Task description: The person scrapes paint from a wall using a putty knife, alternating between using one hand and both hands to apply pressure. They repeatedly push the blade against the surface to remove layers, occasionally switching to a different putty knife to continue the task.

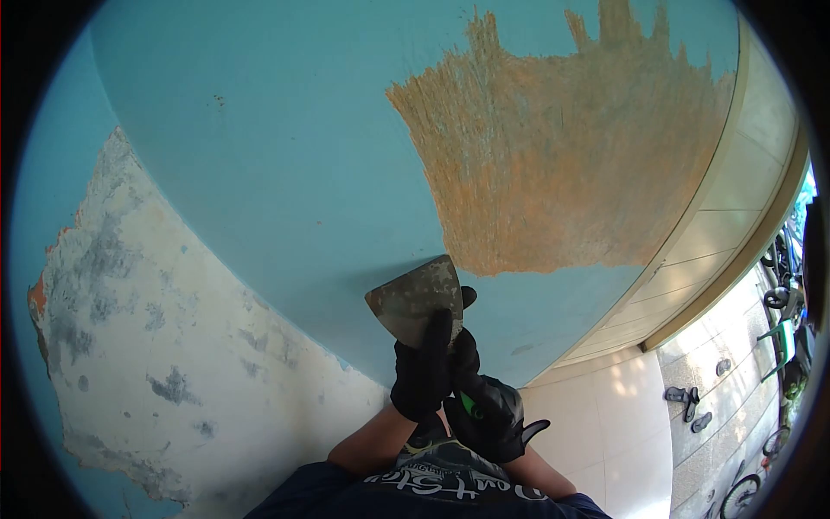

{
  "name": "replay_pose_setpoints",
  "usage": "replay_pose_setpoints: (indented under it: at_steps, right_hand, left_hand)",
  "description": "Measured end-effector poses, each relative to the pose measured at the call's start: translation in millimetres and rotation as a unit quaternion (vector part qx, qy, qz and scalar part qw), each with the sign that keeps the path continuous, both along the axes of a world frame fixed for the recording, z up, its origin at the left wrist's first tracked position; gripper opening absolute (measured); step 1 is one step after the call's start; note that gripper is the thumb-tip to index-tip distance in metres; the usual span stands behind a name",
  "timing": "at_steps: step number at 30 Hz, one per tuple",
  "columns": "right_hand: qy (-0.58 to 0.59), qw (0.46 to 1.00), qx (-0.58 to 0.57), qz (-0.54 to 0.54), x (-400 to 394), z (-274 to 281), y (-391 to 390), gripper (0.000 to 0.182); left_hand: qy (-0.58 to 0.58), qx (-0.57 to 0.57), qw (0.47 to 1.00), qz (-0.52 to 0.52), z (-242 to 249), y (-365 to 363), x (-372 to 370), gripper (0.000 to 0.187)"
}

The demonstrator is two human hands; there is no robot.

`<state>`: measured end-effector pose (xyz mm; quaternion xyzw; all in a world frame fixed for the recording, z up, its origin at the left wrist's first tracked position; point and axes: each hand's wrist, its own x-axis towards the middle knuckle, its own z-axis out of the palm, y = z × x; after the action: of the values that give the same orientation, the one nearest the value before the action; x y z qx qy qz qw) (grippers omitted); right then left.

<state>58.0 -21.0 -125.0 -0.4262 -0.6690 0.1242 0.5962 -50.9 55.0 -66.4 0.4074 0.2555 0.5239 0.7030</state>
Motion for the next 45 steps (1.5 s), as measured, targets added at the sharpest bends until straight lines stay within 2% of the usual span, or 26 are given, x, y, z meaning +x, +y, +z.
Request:
replay_pose_setpoints:
  at_steps: [2,5,7,8,10,11,13,14,16,17,19,23,25,31,38,40,41,43,45]
  right_hand:
    - [0.006,1.000,0.000,0.005,0.3,5.1,1.5,0.045]
    - [-0.066,0.998,-0.015,-0.020,2.1,23.4,15.2,0.047]
    - [-0.119,0.992,0.009,-0.039,5.9,53.2,42.1,0.045]
    - [-0.124,0.992,0.006,-0.039,7.4,66.2,41.5,0.045]
    - [-0.070,0.994,0.088,-0.010,9.4,94.6,43.5,0.038]
    - [-0.069,0.993,0.094,-0.012,11.3,90.6,39.3,0.038]
    - [-0.082,0.995,0.009,0.052,14.1,60.4,12.9,0.040]
    - [-0.084,0.995,0.014,0.053,13.5,49.4,6.4,0.040]
    - [0.003,0.999,-0.035,0.038,8.3,28.4,-9.4,0.040]
    - [0.006,0.999,-0.038,0.039,9.1,22.6,-11.5,0.040]
    - [-0.039,0.995,-0.076,0.043,13.3,15.1,-15.9,0.050]
    - [-0.025,0.998,-0.048,0.039,11.7,15.9,-12.6,0.051]
    - [-0.018,0.998,-0.034,0.041,11.7,17.1,-10.9,0.051]
    - [-0.013,0.997,-0.067,0.038,12.3,19.8,-10.4,0.048]
    - [-0.037,0.993,-0.101,0.048,13.2,35.3,4.1,0.046]
    - [-0.113,0.994,-0.004,0.009,11.4,51.6,32.8,0.046]
    - [-0.111,0.994,-0.007,0.011,9.9,65.7,39.3,0.046]
    - [-0.064,0.993,0.089,0.038,9.4,99.4,44.5,0.045]
    - [-0.056,0.993,0.092,0.053,13.2,94.7,28.4,0.044]
  left_hand:
    - [0.007,0.004,1.000,0.000,2.9,2.7,-1.4,0.050]
    - [-0.023,0.003,0.999,-0.040,17.6,17.9,0.9,0.050]
    - [0.029,0.070,0.994,0.076,49.7,35.3,8.9,0.050]
    - [0.025,0.067,0.995,0.076,64.3,31.8,8.4,0.050]
    - [-0.058,0.134,0.989,-0.020,97.0,30.5,3.9,0.051]
    - [-0.057,0.140,0.988,-0.021,93.0,25.2,3.0,0.051]
    - [-0.054,0.079,0.995,-0.025,59.0,-0.6,-1.3,0.049]
    - [-0.056,0.084,0.995,-0.024,45.6,-4.0,0.3,0.049]
    - [-0.043,-0.011,0.999,-0.020,21.4,-10.8,2.2,0.049]
    - [-0.041,-0.013,0.999,-0.019,16.6,-9.8,3.9,0.049]
    - [-0.036,-0.020,0.999,-0.011,10.0,-10.9,5.6,0.047]
    - [-0.025,-0.029,0.999,0.007,7.1,-7.6,5.3,0.046]
    - [-0.043,-0.016,0.999,-0.016,4.1,-5.5,4.9,0.046]
    - [-0.040,-0.034,0.999,0.002,1.5,-3.9,7.4,0.046]
    - [-0.035,-0.014,0.999,0.002,17.4,5.3,6.8,0.047]
    - [-0.046,0.069,0.996,0.018,46.2,26.1,1.5,0.052]
    - [-0.044,0.066,0.997,0.020,65.2,27.8,0.5,0.052]
    - [-0.066,0.125,0.990,0.010,104.6,27.2,1.0,0.052]
    - [-0.073,0.138,0.987,-0.026,93.0,12.9,-4.4,0.053]
